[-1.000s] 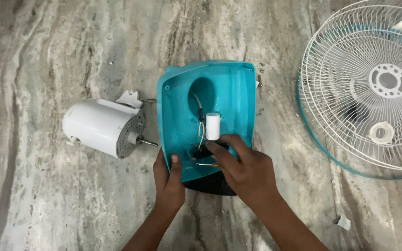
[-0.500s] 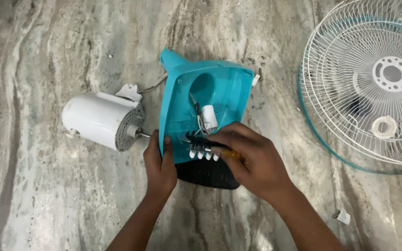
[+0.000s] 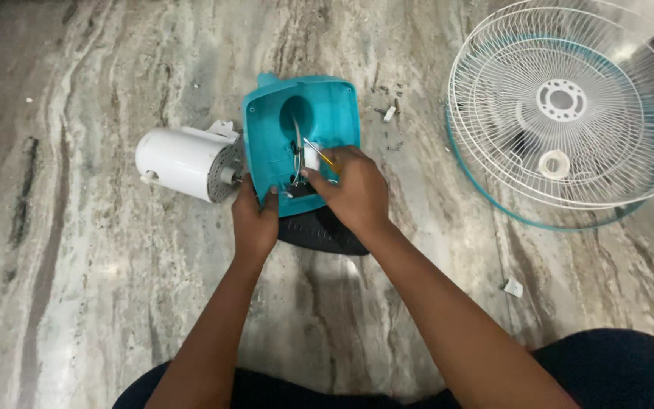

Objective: The person uses a screwdriver to remove screws from a fan's control box, detaches the box, and then installs a new capacitor by connecting wires and securing it with screws.

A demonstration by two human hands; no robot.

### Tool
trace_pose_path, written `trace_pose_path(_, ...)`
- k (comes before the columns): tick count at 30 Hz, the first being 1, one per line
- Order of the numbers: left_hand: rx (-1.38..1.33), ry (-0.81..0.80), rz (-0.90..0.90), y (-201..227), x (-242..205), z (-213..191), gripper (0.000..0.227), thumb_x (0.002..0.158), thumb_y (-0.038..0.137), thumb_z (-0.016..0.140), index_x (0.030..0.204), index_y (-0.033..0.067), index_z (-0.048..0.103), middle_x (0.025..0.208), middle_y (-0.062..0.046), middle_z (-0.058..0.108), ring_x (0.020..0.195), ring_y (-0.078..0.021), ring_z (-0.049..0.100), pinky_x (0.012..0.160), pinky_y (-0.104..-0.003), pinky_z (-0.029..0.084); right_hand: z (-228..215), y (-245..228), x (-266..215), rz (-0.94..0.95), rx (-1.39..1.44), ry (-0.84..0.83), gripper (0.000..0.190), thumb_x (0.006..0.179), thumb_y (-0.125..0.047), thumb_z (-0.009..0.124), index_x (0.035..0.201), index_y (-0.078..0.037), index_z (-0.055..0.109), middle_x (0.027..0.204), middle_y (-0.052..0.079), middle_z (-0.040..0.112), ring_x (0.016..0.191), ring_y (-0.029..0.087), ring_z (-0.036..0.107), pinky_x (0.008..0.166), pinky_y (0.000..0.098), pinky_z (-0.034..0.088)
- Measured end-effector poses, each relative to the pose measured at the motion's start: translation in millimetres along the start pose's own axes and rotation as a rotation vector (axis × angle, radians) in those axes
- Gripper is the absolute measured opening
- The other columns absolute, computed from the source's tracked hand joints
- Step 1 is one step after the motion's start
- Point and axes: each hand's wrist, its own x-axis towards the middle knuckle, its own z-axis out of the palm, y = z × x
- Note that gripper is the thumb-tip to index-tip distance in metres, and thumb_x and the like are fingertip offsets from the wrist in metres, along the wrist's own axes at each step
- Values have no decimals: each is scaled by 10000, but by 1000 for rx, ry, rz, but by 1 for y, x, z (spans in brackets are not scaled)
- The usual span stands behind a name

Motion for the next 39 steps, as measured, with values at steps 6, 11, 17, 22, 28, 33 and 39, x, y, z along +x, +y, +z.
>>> trace_pose_path(6, -126, -60, -50, -27, -7, -4, 379, 946, 35, 598, 1316, -31, 553, 1216, -204, 712, 1135, -291, 697, 974, -386, 527, 42, -5, 1, 298, 97, 58, 470, 740, -232, 879, 1106, -33, 663, 880, 170, 757, 820, 332, 734, 730, 448, 553)
trace_pose_path(11, 2, -25, 47, -40, -20, -4, 412, 933, 7, 613, 1343, 19, 574, 1195, -242, 718, 1148, -379, 695, 949, -430, 530, 47, -12, -7, 287, 289, 125, 575, 687, -195, 908, 1166, 8, 661, 894, 120, 748, 799, 224, 737, 725, 342, 586)
trace_pose_path(17, 78, -4, 14, -17, -31, -2, 454, 927, 12, 622, 1368, 35, 516, 1188, -260, 709, 1150, -434, 673, 946, -477, 522, 29, -18, -3, 182, 592, 41, 519, 827, -110, 828, 1291, 18, 635, 978, 95, 724, 865, 149, 712, 758, 275, 571)
trace_pose_path(22, 25, 128, 265, 50, -39, -17, 675, 839, -47, 637, 1462, -28, 377, 1384, -276, 531, 1301, -464, 520, 1086, -507, 410, -12, -10, 12, 255, 751, -190, 566, 851, -82, 744, 1383, -23, 559, 1084, 61, 721, 876, 112, 690, 740, 257, 534)
trace_pose_path(28, 508, 23, 634, 131, -12, -53, 594, 842, -32, 658, 1415, 35, 515, 1480, -215, 489, 1396, -393, 446, 1136, -528, 382, -66, -7, -4, 215, 695, -342, 532, 970, -250, 731, 1440, -47, 587, 1012, 38, 630, 779, 39, 578, 613, 209, 447)
trace_pose_path(33, 935, -161, 988, 171, 30, -61, 448, 875, 107, 652, 1319, 92, 596, 1501, -139, 504, 1453, -341, 430, 1156, -528, 355, -94, -11, -38, 402, 704, -408, 515, 1009, -369, 600, 1430, -73, 587, 949, 70, 576, 496, 50, 404, 429, 243, 307)
trace_pose_path(39, 1067, -135, 919, 188, 77, -57, 603, 848, 141, 632, 1440, 91, 530, 1461, -154, 533, 1387, -354, 449, 1081, -525, 380, -98, -4, -39, 492, 864, -371, 534, 1001, -413, 507, 1394, -57, 573, 1087, 48, 696, 466, 69, 355, 410, 253, 283)
